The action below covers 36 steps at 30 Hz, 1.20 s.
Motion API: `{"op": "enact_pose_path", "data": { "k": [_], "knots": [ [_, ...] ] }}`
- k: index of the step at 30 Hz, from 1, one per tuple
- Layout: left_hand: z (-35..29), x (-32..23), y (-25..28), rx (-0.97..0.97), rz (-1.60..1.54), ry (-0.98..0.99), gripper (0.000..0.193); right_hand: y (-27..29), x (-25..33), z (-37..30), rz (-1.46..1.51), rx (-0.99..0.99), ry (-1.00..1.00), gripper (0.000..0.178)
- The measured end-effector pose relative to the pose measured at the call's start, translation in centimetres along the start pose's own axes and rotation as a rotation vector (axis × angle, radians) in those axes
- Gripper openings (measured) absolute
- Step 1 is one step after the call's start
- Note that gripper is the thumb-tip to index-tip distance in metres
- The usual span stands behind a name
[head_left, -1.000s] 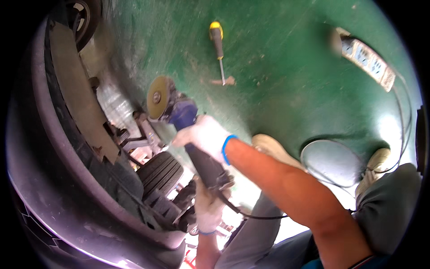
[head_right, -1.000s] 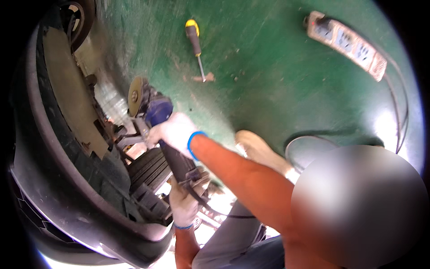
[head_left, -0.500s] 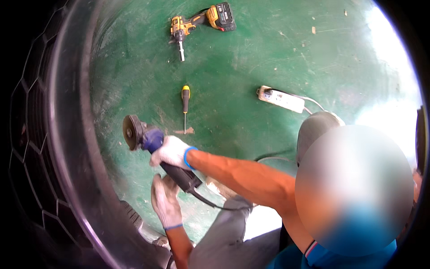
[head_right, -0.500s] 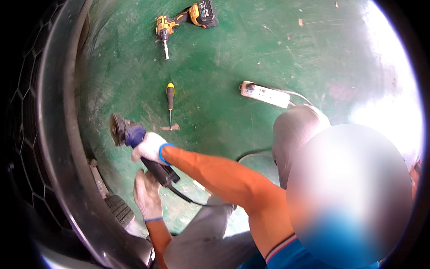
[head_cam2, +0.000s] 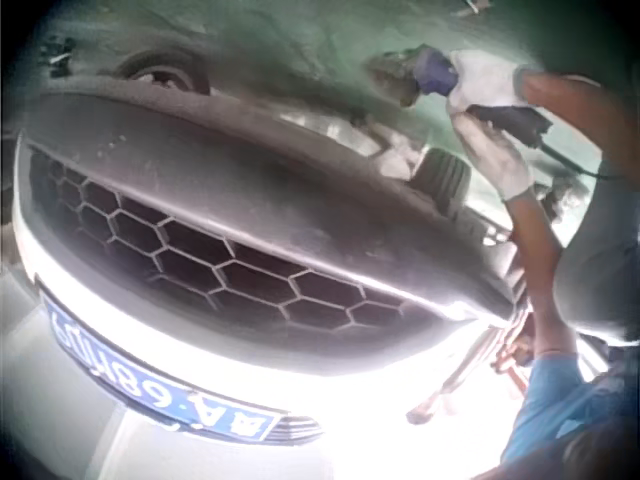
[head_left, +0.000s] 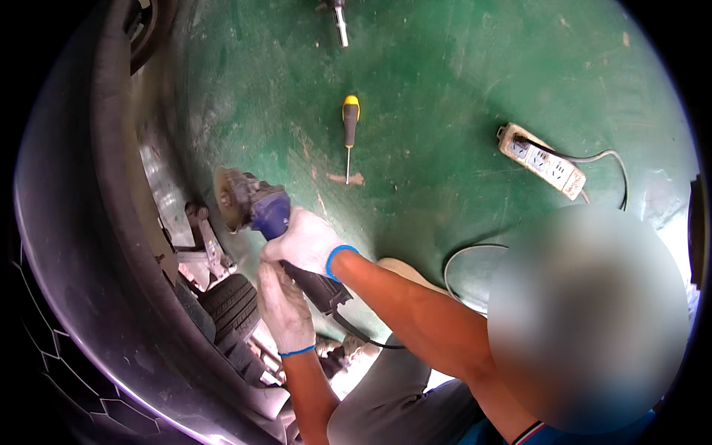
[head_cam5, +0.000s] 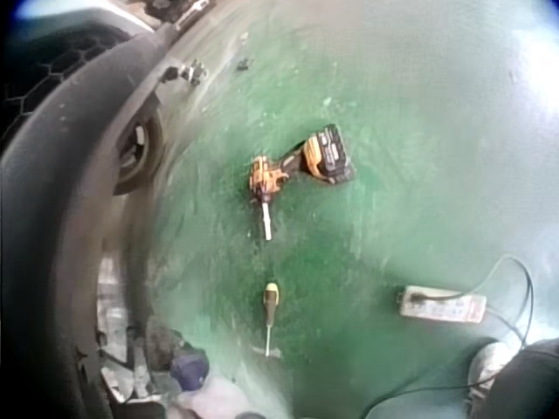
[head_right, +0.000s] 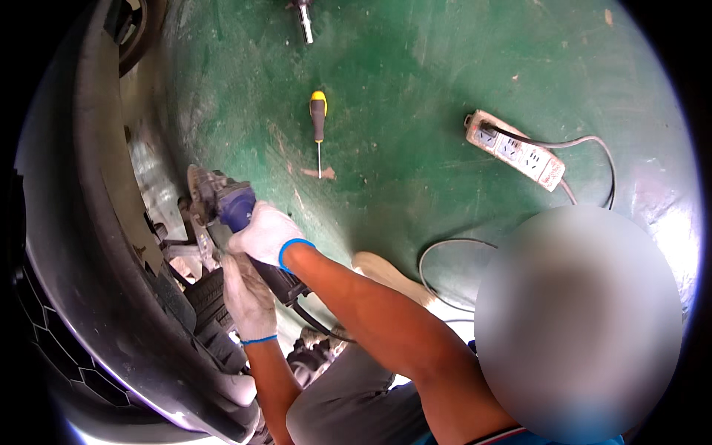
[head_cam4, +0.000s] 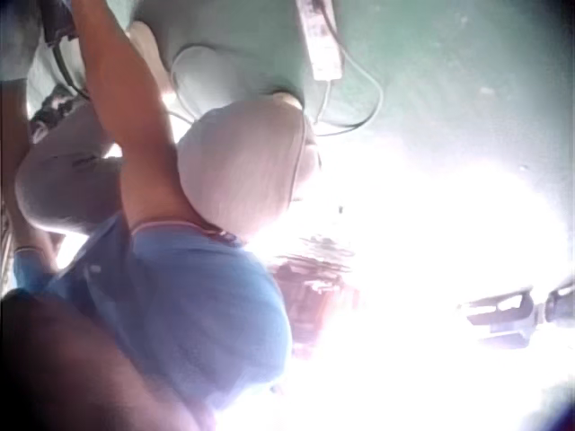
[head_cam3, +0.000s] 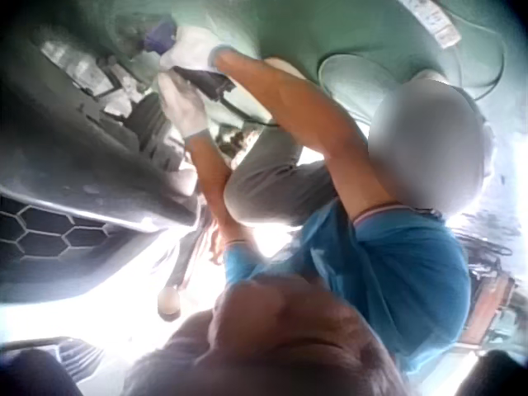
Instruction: The person uses an angle grinder to grind a metal part of a car's undercarriage, producing sparks. They then switch to a cordless impact driver to remove a bolt from the same area before resuming grinding with the angle grinder.
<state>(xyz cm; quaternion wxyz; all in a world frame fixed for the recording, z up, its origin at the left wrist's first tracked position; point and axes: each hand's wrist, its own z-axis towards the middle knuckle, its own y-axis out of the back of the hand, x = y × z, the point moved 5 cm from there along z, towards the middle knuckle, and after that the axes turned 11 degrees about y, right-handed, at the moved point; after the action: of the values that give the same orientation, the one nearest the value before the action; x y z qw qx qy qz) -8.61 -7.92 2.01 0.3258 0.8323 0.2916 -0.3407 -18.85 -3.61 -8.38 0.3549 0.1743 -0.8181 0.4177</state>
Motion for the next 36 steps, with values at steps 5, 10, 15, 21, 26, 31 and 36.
{"op": "enact_pose_path", "data": {
  "k": [5, 10, 15, 21, 26, 31, 36],
  "knots": [
    [-0.9, -3.6, -0.1, -0.172, 0.821, -0.203, 0.047, -1.3, 1.2, -1.0, 0.095, 0.009, 0.019, 0.079],
    [-3.0, -7.4, -3.7, -0.293, 0.783, -0.004, 0.041, -2.9, 2.5, -1.1, 0.215, 0.081, -0.028, 0.064],
    [-3.6, -7.4, -1.5, -0.304, 0.670, -0.022, 0.053, -4.1, 2.9, -1.6, 0.281, 0.165, -0.024, 0.063],
    [-3.5, -5.9, -1.4, -0.529, 0.299, 0.143, 0.063, -5.4, 1.5, -0.9, 0.462, 0.169, -0.033, 0.068],
    [-3.1, -6.8, 1.1, -0.603, 0.195, 0.093, 0.066, -7.6, 1.9, -1.1, 0.507, 0.312, -0.047, 0.067],
    [-2.4, -7.0, 1.9, -0.614, 0.101, 0.043, 0.065, -9.7, 1.5, -0.1, 0.567, 0.356, -0.029, 0.055],
    [-1.5, -7.4, 2.4, -0.634, 0.023, 0.096, 0.060, -9.4, 1.7, 0.0, 0.622, 0.439, -0.047, 0.051]
  ]
}}
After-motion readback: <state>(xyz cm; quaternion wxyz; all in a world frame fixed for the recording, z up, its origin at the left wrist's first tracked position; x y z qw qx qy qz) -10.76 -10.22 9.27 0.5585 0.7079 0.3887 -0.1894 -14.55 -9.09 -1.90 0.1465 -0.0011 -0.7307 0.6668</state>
